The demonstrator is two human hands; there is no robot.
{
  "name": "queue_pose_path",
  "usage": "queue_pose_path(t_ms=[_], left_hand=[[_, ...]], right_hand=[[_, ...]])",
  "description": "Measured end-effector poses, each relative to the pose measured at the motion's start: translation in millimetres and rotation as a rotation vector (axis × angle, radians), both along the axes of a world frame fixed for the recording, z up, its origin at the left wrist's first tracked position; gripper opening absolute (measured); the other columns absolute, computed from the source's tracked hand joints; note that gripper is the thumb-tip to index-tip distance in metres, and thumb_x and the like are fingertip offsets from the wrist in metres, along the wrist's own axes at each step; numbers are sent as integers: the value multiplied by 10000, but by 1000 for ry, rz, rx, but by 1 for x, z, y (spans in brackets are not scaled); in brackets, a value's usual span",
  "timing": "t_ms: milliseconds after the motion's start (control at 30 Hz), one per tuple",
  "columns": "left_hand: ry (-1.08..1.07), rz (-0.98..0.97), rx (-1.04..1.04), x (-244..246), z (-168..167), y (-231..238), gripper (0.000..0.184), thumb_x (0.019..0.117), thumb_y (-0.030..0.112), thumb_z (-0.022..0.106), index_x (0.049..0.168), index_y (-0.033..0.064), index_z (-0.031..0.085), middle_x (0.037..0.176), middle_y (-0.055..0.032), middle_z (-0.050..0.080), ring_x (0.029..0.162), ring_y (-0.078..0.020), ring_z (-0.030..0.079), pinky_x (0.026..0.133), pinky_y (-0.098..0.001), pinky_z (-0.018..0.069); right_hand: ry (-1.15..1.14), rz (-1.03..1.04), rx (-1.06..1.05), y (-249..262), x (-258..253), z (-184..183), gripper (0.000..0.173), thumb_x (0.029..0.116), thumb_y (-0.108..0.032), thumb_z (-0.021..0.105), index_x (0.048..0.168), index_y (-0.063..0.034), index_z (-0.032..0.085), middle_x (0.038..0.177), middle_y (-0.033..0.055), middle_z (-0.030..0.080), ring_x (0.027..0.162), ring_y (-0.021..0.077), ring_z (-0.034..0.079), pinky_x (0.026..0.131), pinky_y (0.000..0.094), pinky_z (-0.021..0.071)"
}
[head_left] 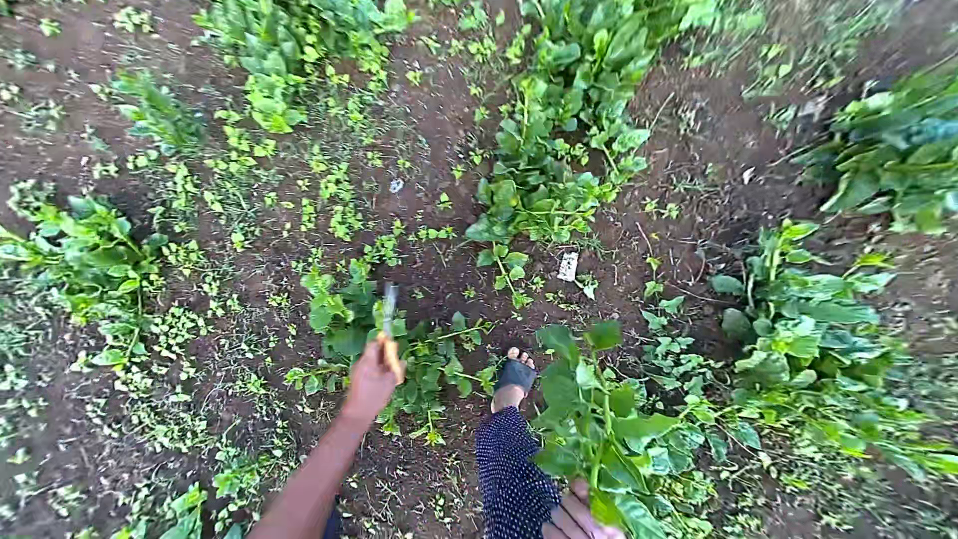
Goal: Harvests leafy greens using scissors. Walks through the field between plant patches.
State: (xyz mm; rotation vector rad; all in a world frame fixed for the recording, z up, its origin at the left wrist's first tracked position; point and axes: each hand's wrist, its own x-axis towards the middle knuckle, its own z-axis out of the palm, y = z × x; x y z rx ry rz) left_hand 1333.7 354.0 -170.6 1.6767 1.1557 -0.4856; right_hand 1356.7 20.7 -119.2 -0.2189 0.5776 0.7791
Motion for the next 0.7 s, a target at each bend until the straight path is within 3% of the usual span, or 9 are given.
queue_pose_path(t_ms=[67,167,267,400,500,600,700], left_hand=[[73,-108,-4,76,-47,-43,615,979,195,694,1506,17,433,1329,-214,641,1157,-328,676,1018,-508,538],[145,-153,-35,152,-126,-86,598,1017,204,631,1547,54,396,1404,-190,610,1232,-326,646,1060,-512,514],[172,-71,-33,203,-194,-109,643,993,182,661,1554,47,376,1428,-183,597,1268,-330,624,1071,-521,502],[212,-37,-36,249,-261,-128,591,1002,193,657,1522,45,420,1395,-194,616,1262,-337,626,1082,-515,493],[301,-98,-10,258,-277,-123,443,1054,198,545,1469,49,514,1313,-220,662,1240,-364,639,1070,-539,485],[219,3,10,235,-253,-93,388,1024,179,625,1365,0,574,1202,-253,685,1144,-388,669,1023,-557,503],[63,180,-55,217,-217,-42,399,987,169,696,1324,-14,583,1107,-209,698,985,-302,699,916,-484,561]], right_hand=[[50,-34,91,-8,44,-28,294,905,-202,711,1177,-93,722,777,-27,700,663,54,664,624,205,545],[116,-172,178,-6,91,-64,308,907,-157,694,1203,-77,722,833,9,730,709,74,695,648,207,561],[191,-308,184,4,121,-101,301,899,-83,684,1196,-69,731,983,67,747,793,121,726,694,220,595],[262,-295,49,11,138,-136,279,886,-56,694,1162,-70,740,1036,79,735,870,139,725,771,238,603],[295,-258,-108,13,148,-141,246,880,-68,701,1119,-76,758,1026,84,739,883,152,729,772,255,607],[303,-206,-260,22,151,-143,201,853,-77,724,1048,-71,772,999,83,754,898,164,744,781,278,624],[354,-182,-210,49,156,-163,184,839,-55,712,1015,-37,763,971,94,755,870,165,749,765,274,629]])
